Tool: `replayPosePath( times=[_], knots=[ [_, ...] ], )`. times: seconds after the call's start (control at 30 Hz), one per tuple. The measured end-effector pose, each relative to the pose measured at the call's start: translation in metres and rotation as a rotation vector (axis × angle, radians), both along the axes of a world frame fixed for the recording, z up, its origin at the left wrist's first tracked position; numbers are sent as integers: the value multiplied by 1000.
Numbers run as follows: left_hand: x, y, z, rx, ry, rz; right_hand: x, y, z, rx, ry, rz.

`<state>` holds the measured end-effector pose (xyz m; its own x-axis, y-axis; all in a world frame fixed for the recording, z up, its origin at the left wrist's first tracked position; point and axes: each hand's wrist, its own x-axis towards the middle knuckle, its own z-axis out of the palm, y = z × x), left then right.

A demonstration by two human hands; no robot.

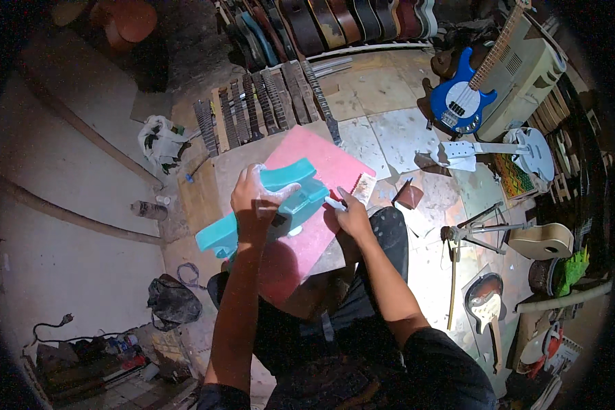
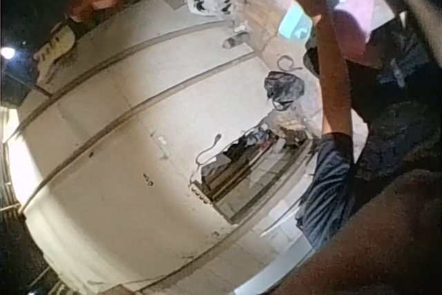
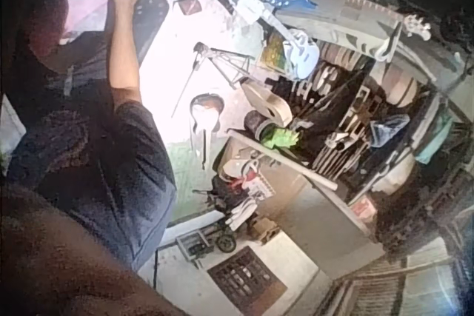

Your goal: The person applies a white compound to the surface of a teal guitar body using a cloth, rubbing it across the front and sides of the instrument.

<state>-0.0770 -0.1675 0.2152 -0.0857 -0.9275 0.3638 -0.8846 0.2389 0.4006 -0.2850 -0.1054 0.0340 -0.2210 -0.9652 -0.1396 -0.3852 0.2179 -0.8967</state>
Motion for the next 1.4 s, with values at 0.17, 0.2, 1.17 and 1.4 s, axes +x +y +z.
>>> replayPosePath(
  times=[0.17,0.2,1.17,1.4],
  knots=[
    [8,-3,-6,-59,92,-48,0,-6,-35,-51,-288,-73],
    [10,-3,-6,-49,109,-47,-2,-8,-38,-2,-344,-116],
    [42,-10,-17,447,528,-136,65,0,36,-141,-235,-73],
    [40,-10,-27,377,371,-69,63,-3,25,-262,-132,-62]
  ],
)
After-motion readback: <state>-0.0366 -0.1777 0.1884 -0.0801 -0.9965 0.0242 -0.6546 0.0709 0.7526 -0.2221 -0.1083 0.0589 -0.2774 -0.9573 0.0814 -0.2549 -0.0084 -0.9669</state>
